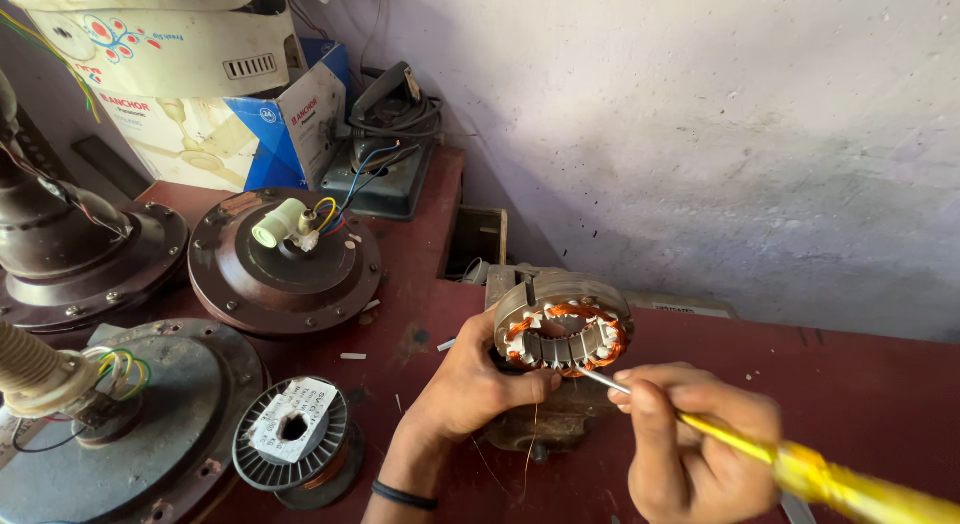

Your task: The person winds copper wire into the slots of a motor stator held in a bench vise. They use a yellow-handled screwdriver to push the wire into place and repeatedly adjust the stator orientation to continue winding.

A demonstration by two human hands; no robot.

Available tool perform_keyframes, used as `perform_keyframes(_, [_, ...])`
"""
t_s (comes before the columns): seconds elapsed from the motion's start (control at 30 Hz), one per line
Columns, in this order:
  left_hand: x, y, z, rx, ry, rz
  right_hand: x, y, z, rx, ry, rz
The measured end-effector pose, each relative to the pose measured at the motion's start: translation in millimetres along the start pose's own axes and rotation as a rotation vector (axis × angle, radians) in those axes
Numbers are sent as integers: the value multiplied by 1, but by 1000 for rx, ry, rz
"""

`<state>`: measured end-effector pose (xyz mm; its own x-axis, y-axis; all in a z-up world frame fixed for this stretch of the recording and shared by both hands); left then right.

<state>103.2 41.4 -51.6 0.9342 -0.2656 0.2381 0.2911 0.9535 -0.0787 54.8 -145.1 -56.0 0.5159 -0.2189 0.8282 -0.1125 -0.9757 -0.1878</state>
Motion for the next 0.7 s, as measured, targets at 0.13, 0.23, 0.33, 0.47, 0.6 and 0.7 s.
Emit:
perform_keyframes(0.13, [-1,-1,4,-9,11,-8,3,-6,11,-38,-6,16])
perform_keyframes(0.23, [-1,-2,7,0,-6,-15,2,-8,11,-105,-17,-15])
perform_keyframes(0.33, [-1,-2,8,-6,-10,-15,-1,-10,14,-4,-114,10])
perform_keyframes(0.47, [0,-2,5,-14,11,-10,-2,-8,16,17,-116,-20])
perform_keyframes(0.6, [0,-2,4,-16,19,2,5,-6,15,46,-105,-127])
perform_keyframes(0.7, [-1,-2,6,-7,32,5,12,-2,14,64,-111,-217])
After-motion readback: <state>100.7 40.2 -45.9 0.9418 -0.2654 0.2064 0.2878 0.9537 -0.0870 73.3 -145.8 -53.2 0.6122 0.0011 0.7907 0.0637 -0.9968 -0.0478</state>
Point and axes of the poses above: each hand's wrist, its own x-axis towards the middle knuckle, its own y-axis out of the back of the hand, z = x × y, the point moved 2 cm from there along x, towards the middle knuckle, and after that the axes turned 9 degrees about x, right-handed, at the moved point
